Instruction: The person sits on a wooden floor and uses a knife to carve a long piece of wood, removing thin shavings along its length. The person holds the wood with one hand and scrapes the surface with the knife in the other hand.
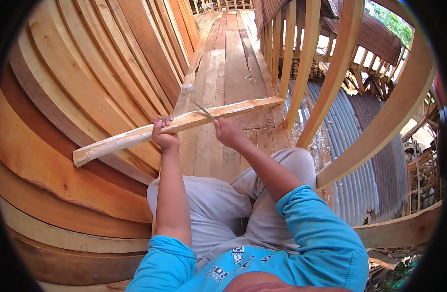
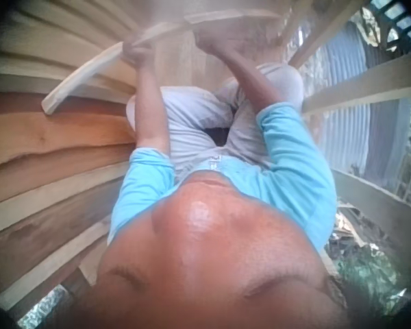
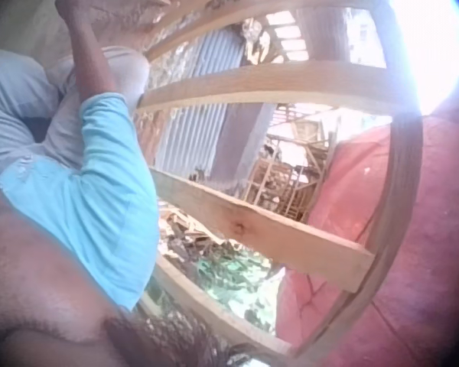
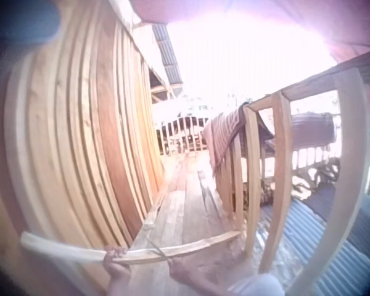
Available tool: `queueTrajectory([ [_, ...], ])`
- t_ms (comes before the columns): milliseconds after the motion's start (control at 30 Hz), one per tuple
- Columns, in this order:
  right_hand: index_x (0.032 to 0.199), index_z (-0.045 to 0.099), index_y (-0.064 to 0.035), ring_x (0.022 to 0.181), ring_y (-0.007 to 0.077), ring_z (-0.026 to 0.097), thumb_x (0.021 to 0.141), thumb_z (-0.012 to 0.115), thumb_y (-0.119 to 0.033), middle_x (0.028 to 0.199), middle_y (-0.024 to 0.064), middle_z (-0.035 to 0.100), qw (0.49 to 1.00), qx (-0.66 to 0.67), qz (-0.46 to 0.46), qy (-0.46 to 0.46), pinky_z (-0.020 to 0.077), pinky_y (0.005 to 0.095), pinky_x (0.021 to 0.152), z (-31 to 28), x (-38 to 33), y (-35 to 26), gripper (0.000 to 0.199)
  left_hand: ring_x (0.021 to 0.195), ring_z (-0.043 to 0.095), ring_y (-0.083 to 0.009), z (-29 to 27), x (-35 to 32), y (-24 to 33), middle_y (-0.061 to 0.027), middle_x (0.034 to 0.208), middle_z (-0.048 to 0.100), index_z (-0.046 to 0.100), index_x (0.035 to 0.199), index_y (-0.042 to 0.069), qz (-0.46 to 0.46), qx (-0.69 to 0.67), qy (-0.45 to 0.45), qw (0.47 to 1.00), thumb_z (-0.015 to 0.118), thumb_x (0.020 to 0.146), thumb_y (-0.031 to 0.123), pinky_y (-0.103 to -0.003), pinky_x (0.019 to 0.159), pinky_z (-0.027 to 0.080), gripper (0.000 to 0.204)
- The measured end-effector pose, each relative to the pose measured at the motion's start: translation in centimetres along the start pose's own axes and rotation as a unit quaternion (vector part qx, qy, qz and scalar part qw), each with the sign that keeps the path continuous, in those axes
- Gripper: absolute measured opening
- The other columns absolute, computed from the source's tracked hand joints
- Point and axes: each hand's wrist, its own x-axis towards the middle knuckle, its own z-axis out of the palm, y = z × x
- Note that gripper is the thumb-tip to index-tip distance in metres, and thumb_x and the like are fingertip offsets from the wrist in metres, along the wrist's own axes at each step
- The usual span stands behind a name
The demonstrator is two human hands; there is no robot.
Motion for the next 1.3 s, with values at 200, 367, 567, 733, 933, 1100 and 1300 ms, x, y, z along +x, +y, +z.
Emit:
queueTrajectory([
  [200,0.085,0.053,-0.0033,0.071,0.0484,0.062,0.1,0.048,-0.032,0.074,0.0256,0.064,0.999,-0.03,-0.001,0.045,0.0473,0.0593,0.066,0.6,-0.1,3.0,0.032,0.07,0.042,-0.0148,0.3,-0.1,-0.7,0.0016,0.07,0.037,0.04,0.078,0.017,-0.022,-0.012,-0.008,1.0,0.057,0.076,0.007,-0.038,0.083,0.042,0.019],
  [367,0.087,0.055,-0.0028,0.073,0.0476,0.064,0.099,0.049,-0.03,0.075,0.025,0.065,0.996,-0.048,0.024,0.07,0.0487,0.0578,0.067,0.8,-0.1,4.3,0.03,0.07,0.044,-0.0157,0.4,0.1,-0.6,0.0011,0.069,0.039,0.042,0.079,0.016,-0.028,-0.014,0.009,0.999,0.055,0.075,0.006,-0.039,0.085,0.044,0.017],
  [567,0.089,0.058,-0.0017,0.079,0.0471,0.065,0.098,0.05,-0.028,0.08,0.0256,0.067,0.996,-0.048,0.052,0.052,0.0498,0.0565,0.072,1.4,-0.3,2.6,0.029,0.069,0.046,-0.0167,-0.9,0.6,0.6,-0.0003,0.068,0.042,0.043,0.078,0.014,-0.028,-0.011,0.023,0.999,0.056,0.072,0.004,-0.04,0.083,0.045,0.017],
  [733,0.101,0.068,0.0014,0.099,0.0462,0.064,0.094,0.049,-0.025,0.096,0.0296,0.068,0.972,-0.109,0.201,0.055,0.0491,0.0543,0.087,-0.1,-0.1,12.7,0.033,0.068,0.046,-0.0173,1.1,-0.1,-0.8,-0.0008,0.068,0.043,0.043,0.077,0.014,-0.042,-0.031,0.038,0.998,0.055,0.072,0.004,-0.039,0.082,0.045,0.017],
  [933,0.094,0.071,0.0049,0.103,0.0461,0.063,0.098,0.044,-0.028,0.105,0.0306,0.067,0.978,-0.086,0.183,-0.044,0.0481,0.0527,0.093,-4.6,-0.3,6.3,0.043,0.068,0.043,-0.0159,-0.9,0.2,0.3,0.0002,0.068,0.039,0.041,0.077,0.015,-0.019,-0.023,0.025,0.999,0.055,0.074,0.005,-0.038,0.08,0.044,0.018],
  [1100,0.087,0.065,0.0014,0.085,0.0491,0.064,0.103,0.04,-0.036,0.085,0.0296,0.066,0.998,-0.013,0.068,-0.007,0.048,0.0586,0.078,-1.6,0.1,-0.2,0.048,0.069,0.043,-0.0151,0.1,0.3,-0.2,0.0005,0.07,0.038,0.04,0.078,0.015,-0.019,-0.028,-0.001,0.999,0.054,0.075,0.004,-0.038,0.081,0.043,0.018],
  [1300,0.085,0.056,-0.0023,0.075,0.0497,0.063,0.1,0.049,-0.031,0.075,0.0268,0.064,0.995,-0.028,0.043,0.089,0.0485,0.059,0.066,1.1,0.0,3.0,0.033,0.071,0.044,-0.0158,0.3,-0.2,-0.4,0.0003,0.07,0.038,0.041,0.078,0.015,-0.03,-0.018,0.004,0.999,0.055,0.076,0.004,-0.039,0.084,0.044,0.018],
])
